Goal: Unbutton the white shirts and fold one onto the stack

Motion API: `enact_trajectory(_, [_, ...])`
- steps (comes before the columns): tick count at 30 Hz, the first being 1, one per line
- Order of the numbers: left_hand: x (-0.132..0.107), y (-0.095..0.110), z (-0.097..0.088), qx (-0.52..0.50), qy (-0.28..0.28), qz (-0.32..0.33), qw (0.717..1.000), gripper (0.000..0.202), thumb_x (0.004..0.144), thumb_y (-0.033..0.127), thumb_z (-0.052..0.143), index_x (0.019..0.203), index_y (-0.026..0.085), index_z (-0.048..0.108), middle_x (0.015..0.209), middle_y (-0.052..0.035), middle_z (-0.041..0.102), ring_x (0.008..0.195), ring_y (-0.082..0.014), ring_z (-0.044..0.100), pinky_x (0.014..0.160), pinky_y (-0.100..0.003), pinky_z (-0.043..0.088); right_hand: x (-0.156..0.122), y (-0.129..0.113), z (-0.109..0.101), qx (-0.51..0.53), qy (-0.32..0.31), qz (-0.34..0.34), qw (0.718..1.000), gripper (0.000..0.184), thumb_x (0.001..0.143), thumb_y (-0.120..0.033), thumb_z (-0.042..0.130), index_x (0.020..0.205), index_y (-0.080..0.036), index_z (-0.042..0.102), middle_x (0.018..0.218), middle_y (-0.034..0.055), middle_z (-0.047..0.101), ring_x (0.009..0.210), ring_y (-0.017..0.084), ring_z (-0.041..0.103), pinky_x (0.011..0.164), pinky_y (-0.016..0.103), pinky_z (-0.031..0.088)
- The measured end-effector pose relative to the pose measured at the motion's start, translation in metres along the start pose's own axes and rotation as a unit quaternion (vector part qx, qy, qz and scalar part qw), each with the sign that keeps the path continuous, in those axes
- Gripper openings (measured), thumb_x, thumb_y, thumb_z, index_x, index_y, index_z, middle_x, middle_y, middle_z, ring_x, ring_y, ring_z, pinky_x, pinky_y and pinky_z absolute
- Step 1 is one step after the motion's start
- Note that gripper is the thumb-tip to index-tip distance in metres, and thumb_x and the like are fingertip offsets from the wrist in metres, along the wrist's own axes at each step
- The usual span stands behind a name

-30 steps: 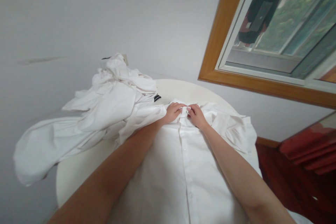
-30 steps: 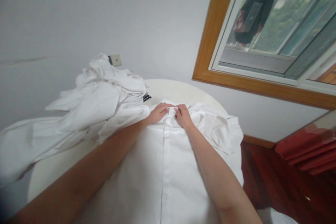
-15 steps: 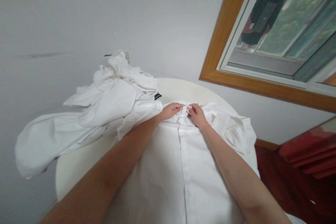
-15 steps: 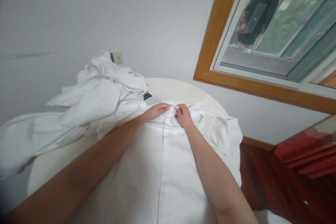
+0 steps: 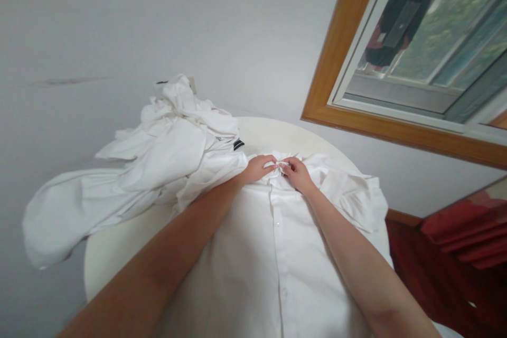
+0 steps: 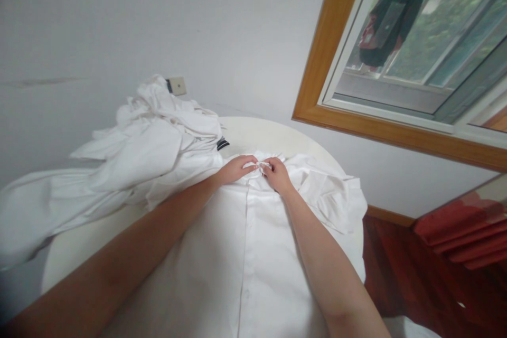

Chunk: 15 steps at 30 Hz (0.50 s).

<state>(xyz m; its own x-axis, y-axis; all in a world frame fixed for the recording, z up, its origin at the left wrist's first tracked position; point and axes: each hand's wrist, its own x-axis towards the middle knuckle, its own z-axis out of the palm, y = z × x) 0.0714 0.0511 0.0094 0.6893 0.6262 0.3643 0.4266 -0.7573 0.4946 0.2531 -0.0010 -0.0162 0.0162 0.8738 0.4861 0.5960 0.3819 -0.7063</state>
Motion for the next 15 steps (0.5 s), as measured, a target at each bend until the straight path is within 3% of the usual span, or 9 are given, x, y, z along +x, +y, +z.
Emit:
enact_trajectory(7, [-0.006, 0.016, -0.004, 0.189, 0.005, -0.028, 0.982, 0.026, 0.091, 0.033, 0.045, 0.106, 0.021, 0.062, 0.096, -0.0075, 0.069, 0.098, -0.0237, 0.061, 0.087, -0.034, 0.041, 0.002, 0.001, 0.002, -0.039, -0.029, -0.023, 0.999, 0.025, 0.085, -0.039, 0.053, 0.089, -0.019, 0.067, 0.079, 0.0034, 0.06, 0.072, 0.016, 0.053, 0.07, 0.028, 0.042])
enact_trajectory(15, [-0.006, 0.026, -0.004, 0.249, 0.004, -0.047, 0.967, 0.028, 0.094, 0.038, 0.04, 0.105, 0.022, 0.06, 0.095, -0.0065, 0.069, 0.096, -0.023, 0.061, 0.083, -0.033, 0.039, 0.005, -0.003, 0.004, -0.055, -0.032, -0.012, 0.998, 0.018, 0.078, -0.029, 0.057, 0.091, -0.018, 0.065, 0.084, 0.003, 0.06, 0.064, 0.014, 0.049, 0.065, 0.027, 0.042])
